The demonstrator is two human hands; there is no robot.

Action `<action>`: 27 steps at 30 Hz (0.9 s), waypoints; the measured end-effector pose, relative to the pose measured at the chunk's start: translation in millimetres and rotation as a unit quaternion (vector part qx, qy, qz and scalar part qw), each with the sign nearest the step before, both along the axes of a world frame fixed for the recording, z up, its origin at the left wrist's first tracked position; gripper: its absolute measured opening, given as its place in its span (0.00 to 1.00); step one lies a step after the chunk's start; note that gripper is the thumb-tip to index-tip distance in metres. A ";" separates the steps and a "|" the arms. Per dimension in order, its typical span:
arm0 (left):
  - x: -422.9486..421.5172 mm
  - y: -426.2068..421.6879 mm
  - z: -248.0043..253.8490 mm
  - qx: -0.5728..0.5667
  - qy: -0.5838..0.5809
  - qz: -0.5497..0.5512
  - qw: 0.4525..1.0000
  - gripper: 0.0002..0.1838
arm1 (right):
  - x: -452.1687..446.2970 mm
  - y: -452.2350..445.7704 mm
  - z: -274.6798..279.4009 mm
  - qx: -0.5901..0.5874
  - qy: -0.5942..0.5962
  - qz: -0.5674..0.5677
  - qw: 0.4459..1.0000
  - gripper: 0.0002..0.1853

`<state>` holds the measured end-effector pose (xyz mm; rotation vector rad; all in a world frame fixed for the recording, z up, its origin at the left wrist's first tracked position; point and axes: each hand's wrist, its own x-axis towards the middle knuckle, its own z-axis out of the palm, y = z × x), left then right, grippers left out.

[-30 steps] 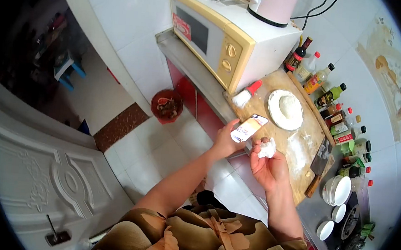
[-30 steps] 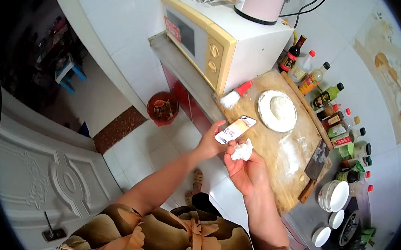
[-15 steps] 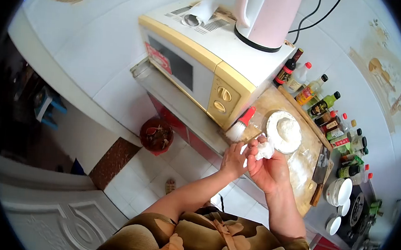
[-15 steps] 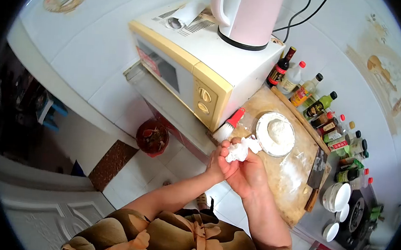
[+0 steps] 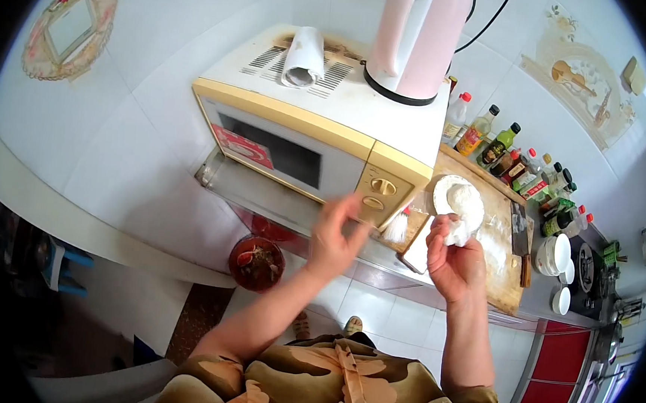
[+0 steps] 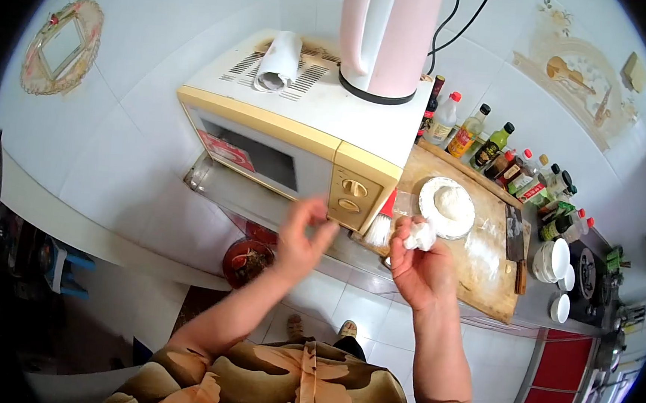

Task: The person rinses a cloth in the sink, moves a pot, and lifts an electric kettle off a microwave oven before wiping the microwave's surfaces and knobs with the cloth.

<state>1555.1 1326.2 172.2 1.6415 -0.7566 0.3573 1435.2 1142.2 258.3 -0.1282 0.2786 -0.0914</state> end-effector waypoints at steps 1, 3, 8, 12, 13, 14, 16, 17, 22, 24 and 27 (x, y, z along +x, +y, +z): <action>23.7 7.0 27.5 -0.011 -0.030 0.020 0.999 0.26 | 0.8 2.3 4.6 -0.004 -0.009 -0.016 1.000 0.07; 60.5 4.6 81.5 -0.061 -0.060 0.031 0.996 0.30 | 1.2 3.3 9.7 -0.008 -0.040 -0.032 0.999 0.07; 121.0 -49.4 154.2 -0.084 -0.096 0.060 0.990 0.39 | 16.0 1.4 23.5 -0.017 -0.060 -0.050 0.997 0.07; 154.5 -93.1 172.6 -0.060 -0.099 0.104 0.988 0.44 | 44.1 -8.4 30.3 -0.011 -0.089 -0.040 0.995 0.07; 159.8 -102.6 179.2 -0.089 -0.095 0.102 0.986 0.38 | 52.0 -10.9 32.2 -0.013 -0.098 -0.037 0.994 0.07; 167.7 -105.5 183.0 -0.088 -0.101 0.104 0.986 0.38 | 60.7 -13.2 34.4 -0.016 -0.107 -0.034 0.994 0.07; 174.6 -113.6 193.1 -0.071 -0.006 0.023 0.997 0.34 | 77.6 -15.5 38.4 -0.034 -0.112 -0.044 0.992 0.07; 182.9 -121.9 192.6 -0.116 -0.028 0.041 0.992 0.26 | 85.4 -18.1 39.0 -0.040 -0.098 -0.046 0.993 0.07; 206.7 -128.5 198.4 -0.183 0.017 -0.007 0.983 0.18 | 110.7 -24.9 42.0 -0.057 -0.085 -0.043 0.994 0.07; 217.9 -124.1 199.4 -0.189 0.035 0.011 0.981 0.17 | 115.2 -30.5 41.6 -0.062 -0.076 -0.053 0.994 0.07; 224.7 -121.0 196.0 -0.177 0.031 0.003 0.984 0.17 | 117.2 -34.6 41.7 -0.082 -0.041 -0.093 0.991 0.07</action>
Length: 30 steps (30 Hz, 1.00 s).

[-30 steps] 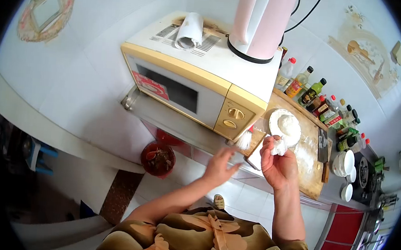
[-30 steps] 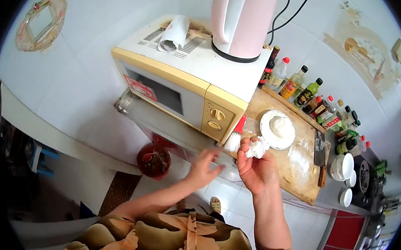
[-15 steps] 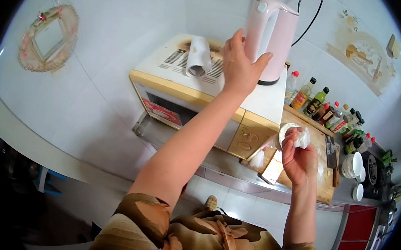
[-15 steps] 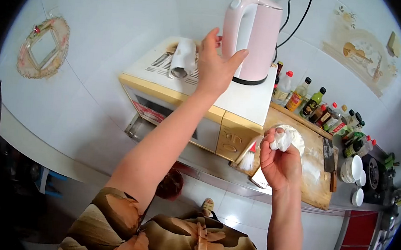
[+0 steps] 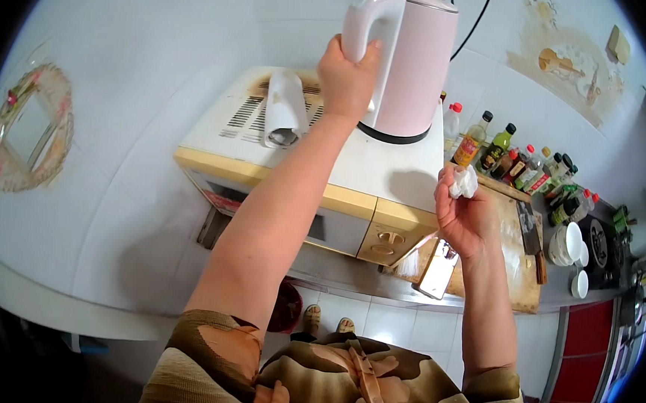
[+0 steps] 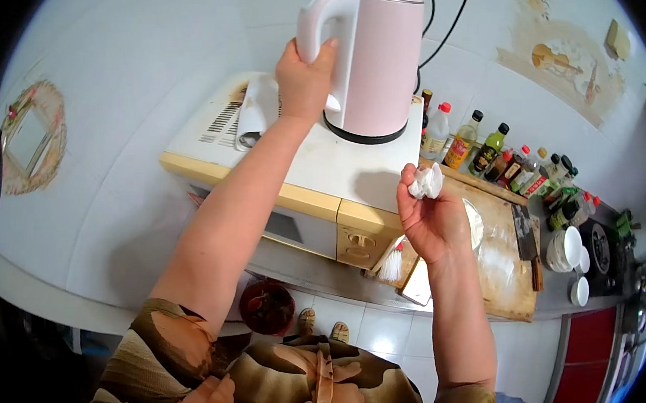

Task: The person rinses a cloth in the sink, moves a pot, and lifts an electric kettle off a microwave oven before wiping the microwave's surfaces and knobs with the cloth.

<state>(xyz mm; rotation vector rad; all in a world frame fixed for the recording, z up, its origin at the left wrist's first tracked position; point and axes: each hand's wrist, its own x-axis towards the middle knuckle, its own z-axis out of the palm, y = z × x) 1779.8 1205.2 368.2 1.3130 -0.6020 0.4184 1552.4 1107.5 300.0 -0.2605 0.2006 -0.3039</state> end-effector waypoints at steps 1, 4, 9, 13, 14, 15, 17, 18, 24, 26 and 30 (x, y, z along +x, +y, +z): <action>0.4 0.7 2.8 -0.010 0.016 -0.016 1.000 0.17 | 0.0 -1.5 -1.5 0.000 -0.001 -0.008 1.000 0.07; 4.4 6.3 2.8 0.006 0.006 -0.023 1.000 0.17 | 4.6 -5.2 -4.4 -0.026 -0.039 -0.015 0.999 0.07; 12.6 8.1 1.9 0.011 0.013 -0.042 0.999 0.17 | 6.6 -3.0 7.4 -0.020 -0.029 -0.057 0.998 0.07; 22.8 9.4 0.3 0.011 0.027 -0.074 0.997 0.18 | 11.9 -7.8 14.1 -0.021 -0.021 -0.075 0.997 0.08; 24.6 11.7 1.0 0.012 0.034 -0.078 0.996 0.18 | 14.9 -8.4 14.9 -0.037 -0.020 -0.080 0.996 0.08; 27.8 12.8 1.4 0.012 0.034 -0.078 0.996 0.18 | 18.2 -8.7 15.5 -0.053 -0.019 -0.083 0.995 0.08; 32.9 12.6 2.9 0.034 0.017 -0.075 0.996 0.18 | 21.0 -8.9 13.9 -0.062 -0.017 -0.088 0.994 0.09; 31.8 12.7 4.9 0.036 0.017 -0.081 0.996 0.18 | 21.7 -7.9 13.8 -0.064 -0.020 -0.087 0.994 0.09; 37.6 15.2 4.5 0.038 -0.020 -0.061 0.997 0.17 | 18.2 -9.4 8.1 -0.064 0.017 -0.120 0.991 0.10; 49.6 17.2 10.0 0.037 0.009 -0.067 0.997 0.17 | 18.0 -10.5 8.4 -0.049 -0.005 -0.088 0.995 0.09; 67.5 21.4 -3.0 0.006 0.025 -0.042 0.999 0.18 | 24.2 -15.8 4.7 -0.086 0.008 -0.114 0.990 0.11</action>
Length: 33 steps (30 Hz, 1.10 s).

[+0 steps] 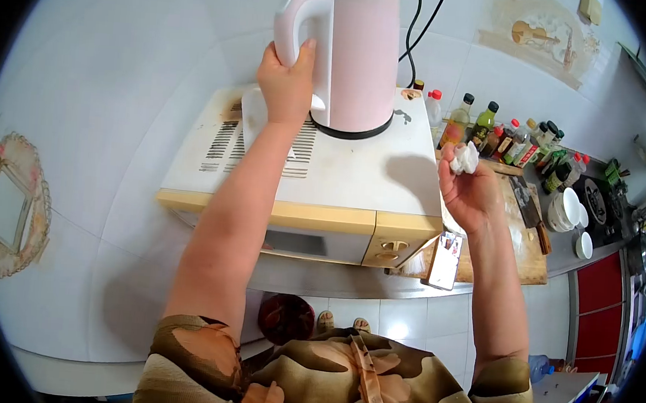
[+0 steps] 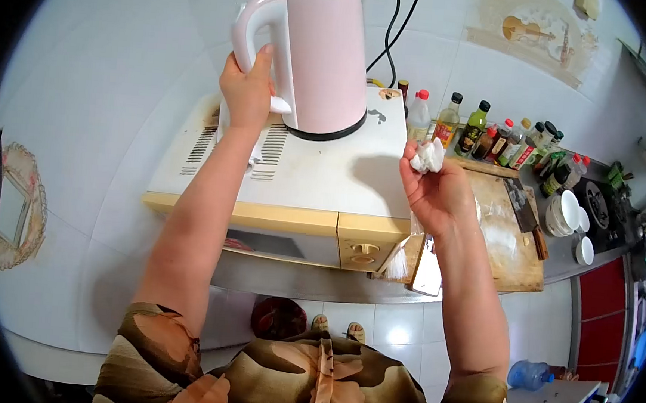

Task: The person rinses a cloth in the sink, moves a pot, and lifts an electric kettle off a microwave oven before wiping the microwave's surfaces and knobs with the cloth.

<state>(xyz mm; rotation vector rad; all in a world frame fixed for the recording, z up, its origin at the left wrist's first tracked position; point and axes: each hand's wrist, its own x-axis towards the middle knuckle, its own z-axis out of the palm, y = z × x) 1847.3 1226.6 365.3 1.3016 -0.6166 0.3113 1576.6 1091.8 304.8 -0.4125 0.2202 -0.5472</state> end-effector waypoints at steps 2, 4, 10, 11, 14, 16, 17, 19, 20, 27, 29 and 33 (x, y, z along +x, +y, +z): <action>-6.5 0.4 4.9 0.011 0.023 -0.015 1.000 0.19 | 2.6 1.2 4.4 0.004 0.017 -0.003 1.000 0.12; 6.7 -1.7 1.4 0.005 0.010 -0.001 1.000 0.19 | 7.9 -1.1 4.3 0.001 0.007 0.009 1.000 0.12; 34.8 5.6 4.4 0.021 0.001 0.054 0.998 0.19 | 19.8 -7.3 4.0 0.004 0.014 0.028 0.999 0.13; 37.0 6.8 3.3 0.016 -0.007 0.057 0.998 0.19 | 24.0 -6.6 6.1 0.004 0.015 0.031 0.999 0.13; 44.1 11.6 1.2 0.010 -0.013 0.066 0.998 0.19 | 25.9 -8.1 10.7 -0.003 0.058 -0.021 0.998 0.12; 38.0 23.3 10.4 0.014 0.000 0.071 0.997 0.19 | 29.5 -14.4 8.3 -0.015 0.036 0.001 0.999 0.12; 38.1 30.1 12.4 0.022 0.014 0.077 0.997 0.18 | 33.4 -14.8 8.7 -0.013 0.037 0.004 0.999 0.12; 37.1 40.8 12.0 0.030 -0.014 0.093 0.995 0.18 | 38.1 -13.0 11.5 -0.023 0.074 -0.012 0.997 0.12; 33.8 46.7 10.9 0.025 0.013 0.074 0.997 0.17 | 41.9 -14.2 9.9 -0.023 0.056 0.007 0.998 0.12; 31.5 54.7 7.0 -0.001 0.004 0.058 0.998 0.18 | 86.5 -14.1 23.8 -0.146 0.142 -0.028 0.979 0.12; 28.3 55.2 8.2 0.001 0.007 0.061 0.998 0.17 | 99.3 -19.8 27.5 -0.153 0.169 -0.035 0.973 0.13; 34.6 62.9 2.6 0.004 -0.013 0.022 1.000 0.17 | 126.6 -31.8 19.8 -0.278 0.179 -0.014 0.944 0.17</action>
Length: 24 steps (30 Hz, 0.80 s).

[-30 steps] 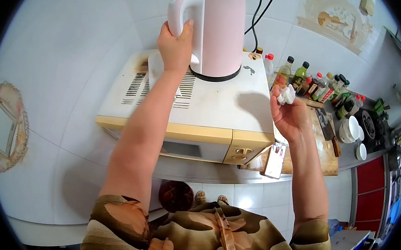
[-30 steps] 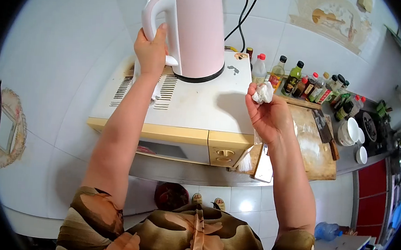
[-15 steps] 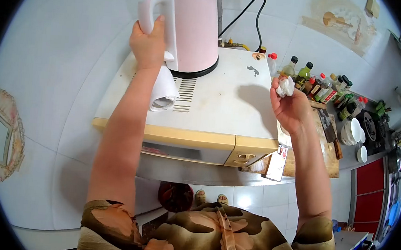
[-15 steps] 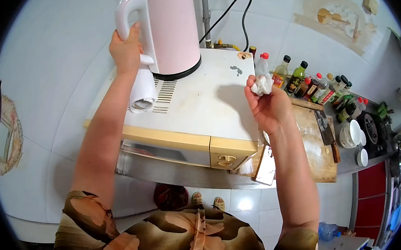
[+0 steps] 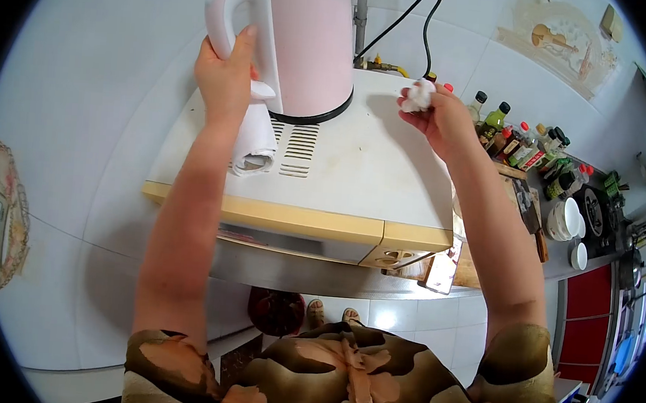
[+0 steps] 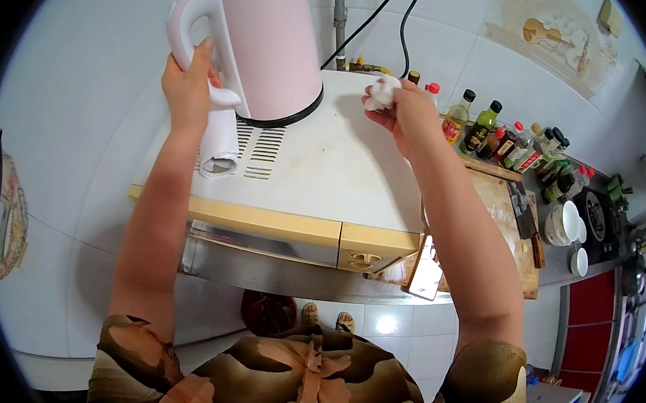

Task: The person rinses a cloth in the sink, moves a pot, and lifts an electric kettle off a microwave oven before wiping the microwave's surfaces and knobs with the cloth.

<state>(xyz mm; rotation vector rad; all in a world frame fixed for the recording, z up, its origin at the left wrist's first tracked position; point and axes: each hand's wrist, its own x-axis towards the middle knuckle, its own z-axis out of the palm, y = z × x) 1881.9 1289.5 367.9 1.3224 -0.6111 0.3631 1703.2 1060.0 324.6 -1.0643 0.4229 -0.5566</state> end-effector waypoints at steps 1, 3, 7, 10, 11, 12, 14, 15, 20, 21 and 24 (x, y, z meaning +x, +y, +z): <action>-0.9 -0.9 -0.2 -0.001 0.001 -0.001 1.000 0.17 | 5.3 0.6 1.2 -0.070 0.033 0.009 0.997 0.16; -3.3 2.6 1.5 0.014 0.011 0.000 1.000 0.17 | 16.6 -4.2 4.6 -0.142 0.065 0.023 0.987 0.16; -0.4 3.8 -0.6 0.021 0.001 -0.010 1.000 0.17 | 32.4 -9.5 1.8 -0.312 0.061 0.057 0.947 0.14; -3.8 3.3 0.5 0.023 0.011 0.000 1.000 0.17 | 33.8 -8.5 10.8 -0.328 -0.002 0.081 0.941 0.15; -2.9 5.0 -0.9 0.026 0.012 0.003 1.000 0.17 | 35.4 -5.8 12.3 -0.325 -0.002 0.084 0.942 0.15; -2.4 5.3 -1.4 0.022 0.013 0.002 1.000 0.17 | 34.9 -3.3 14.7 -0.323 0.002 0.093 0.942 0.14; -2.4 0.3 -1.8 0.018 0.012 -0.006 1.000 0.17 | 29.8 -1.3 19.2 -0.322 0.007 0.094 0.942 0.14; -2.4 0.2 -1.8 0.019 0.015 -0.002 1.000 0.17 | 28.1 2.4 21.3 -0.344 -0.011 0.108 0.932 0.14; -3.1 9.2 -2.0 0.032 0.014 0.005 0.999 0.18 | 29.6 6.7 26.2 -0.357 -0.035 0.143 0.922 0.13; -3.0 9.2 -1.3 0.035 0.015 0.003 0.999 0.19 | 29.1 5.4 28.4 -0.324 -0.062 0.156 0.931 0.11; 0.8 6.4 -0.5 0.066 0.035 -0.021 0.997 0.22 | 31.8 5.8 19.3 -0.316 -0.053 0.162 0.933 0.11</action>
